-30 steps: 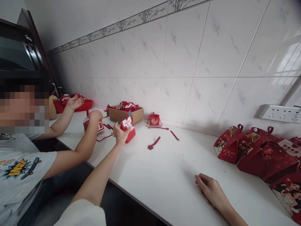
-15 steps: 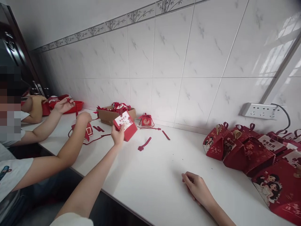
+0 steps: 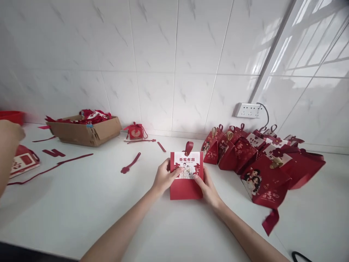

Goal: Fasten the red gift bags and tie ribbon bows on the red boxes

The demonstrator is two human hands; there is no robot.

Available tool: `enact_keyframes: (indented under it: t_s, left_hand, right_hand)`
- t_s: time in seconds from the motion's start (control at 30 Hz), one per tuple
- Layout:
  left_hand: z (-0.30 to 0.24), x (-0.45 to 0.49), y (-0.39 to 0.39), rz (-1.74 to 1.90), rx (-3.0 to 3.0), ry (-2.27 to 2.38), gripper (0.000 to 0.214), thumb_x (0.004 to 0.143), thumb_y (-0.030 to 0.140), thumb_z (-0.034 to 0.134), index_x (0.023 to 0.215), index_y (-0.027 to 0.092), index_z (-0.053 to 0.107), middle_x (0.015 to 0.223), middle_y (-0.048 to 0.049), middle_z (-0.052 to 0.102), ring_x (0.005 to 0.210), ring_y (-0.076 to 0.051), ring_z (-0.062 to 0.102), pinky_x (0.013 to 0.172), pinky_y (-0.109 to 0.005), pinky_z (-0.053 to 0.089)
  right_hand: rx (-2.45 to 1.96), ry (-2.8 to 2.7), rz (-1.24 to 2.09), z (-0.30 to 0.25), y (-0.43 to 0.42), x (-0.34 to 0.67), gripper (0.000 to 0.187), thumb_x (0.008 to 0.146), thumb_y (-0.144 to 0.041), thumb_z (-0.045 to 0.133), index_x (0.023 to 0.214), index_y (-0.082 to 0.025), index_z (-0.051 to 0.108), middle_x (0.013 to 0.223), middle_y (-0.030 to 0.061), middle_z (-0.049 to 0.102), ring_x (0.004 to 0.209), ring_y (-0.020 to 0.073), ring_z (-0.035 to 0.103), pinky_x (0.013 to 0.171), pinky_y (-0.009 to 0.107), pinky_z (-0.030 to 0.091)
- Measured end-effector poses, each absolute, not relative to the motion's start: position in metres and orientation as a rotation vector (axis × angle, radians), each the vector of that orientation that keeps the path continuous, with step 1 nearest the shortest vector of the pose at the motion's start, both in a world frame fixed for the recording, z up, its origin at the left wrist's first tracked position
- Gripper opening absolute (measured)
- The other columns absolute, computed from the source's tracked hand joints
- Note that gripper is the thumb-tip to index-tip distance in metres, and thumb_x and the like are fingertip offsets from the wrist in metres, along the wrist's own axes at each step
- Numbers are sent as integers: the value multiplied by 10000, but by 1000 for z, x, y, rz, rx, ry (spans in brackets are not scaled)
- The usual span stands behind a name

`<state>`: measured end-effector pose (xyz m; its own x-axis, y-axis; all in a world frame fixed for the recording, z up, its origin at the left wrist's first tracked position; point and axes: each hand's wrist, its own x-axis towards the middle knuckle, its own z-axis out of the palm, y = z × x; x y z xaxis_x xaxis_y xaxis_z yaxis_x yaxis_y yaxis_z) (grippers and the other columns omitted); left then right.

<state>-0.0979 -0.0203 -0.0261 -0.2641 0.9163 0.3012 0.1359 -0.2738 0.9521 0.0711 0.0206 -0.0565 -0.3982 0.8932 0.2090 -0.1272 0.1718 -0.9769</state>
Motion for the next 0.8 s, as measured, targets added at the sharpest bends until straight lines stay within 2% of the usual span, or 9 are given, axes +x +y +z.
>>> enact_keyframes:
  t_s: [0.1,0.27,0.4,0.5,0.67,0.73,0.8]
  left_hand:
    - [-27,-101,-27,1515,1323,1295,379,687,403,707,960,170,585,945,-61,687,873,-219,646,718,-283,517]
    - [-24,-105,-36,1382,1309,1105,361,736,392,676,1004,182,557,997,-66,679,884,-226,653,713,-303,536]
    - [-23,-98,-42,1341,1413,1097,344,746,356,676,1025,190,562,942,-46,681,864,-212,652,700,-285,532]
    - [-25,-89,-45,1326,1551,1120,336,743,312,677,1040,199,568,945,-40,681,852,-201,648,723,-286,527]
    - [-35,-83,-46,1298,1697,1163,285,727,282,679,981,204,576,888,-40,682,819,-202,643,722,-294,519]
    - [-31,-86,-44,1246,1701,1142,303,727,317,677,985,202,565,897,-52,676,830,-211,643,726,-304,521]
    - [-18,-88,-43,1279,1722,1088,372,733,355,666,1049,206,539,997,-73,655,911,-224,631,766,-316,519]
  right_hand:
    - [-822,-1530,1453,-48,11,69,476,777,-501,610,1146,-238,463,1146,79,609,987,248,611,816,389,520]
    - [-734,-1638,1525,-39,4,73,419,791,-458,609,1121,-237,478,1114,73,618,980,242,609,794,389,530]
    - [-726,-1586,1226,-28,6,82,373,805,-449,589,1090,-242,466,1109,69,592,1013,220,584,856,388,498]
    - [-646,-1566,901,-15,6,89,367,799,-368,617,1114,-260,463,1068,50,587,1013,198,575,854,366,489]
    - [-482,-1854,534,0,0,97,73,843,-207,570,911,-223,590,842,18,627,785,149,594,718,296,482]
    - [-504,-1882,490,1,0,98,59,863,-210,548,877,-209,606,805,18,626,746,143,582,677,282,468]
    - [-546,-1898,490,2,0,98,74,870,-234,546,881,-203,612,797,19,624,728,141,575,662,278,460]
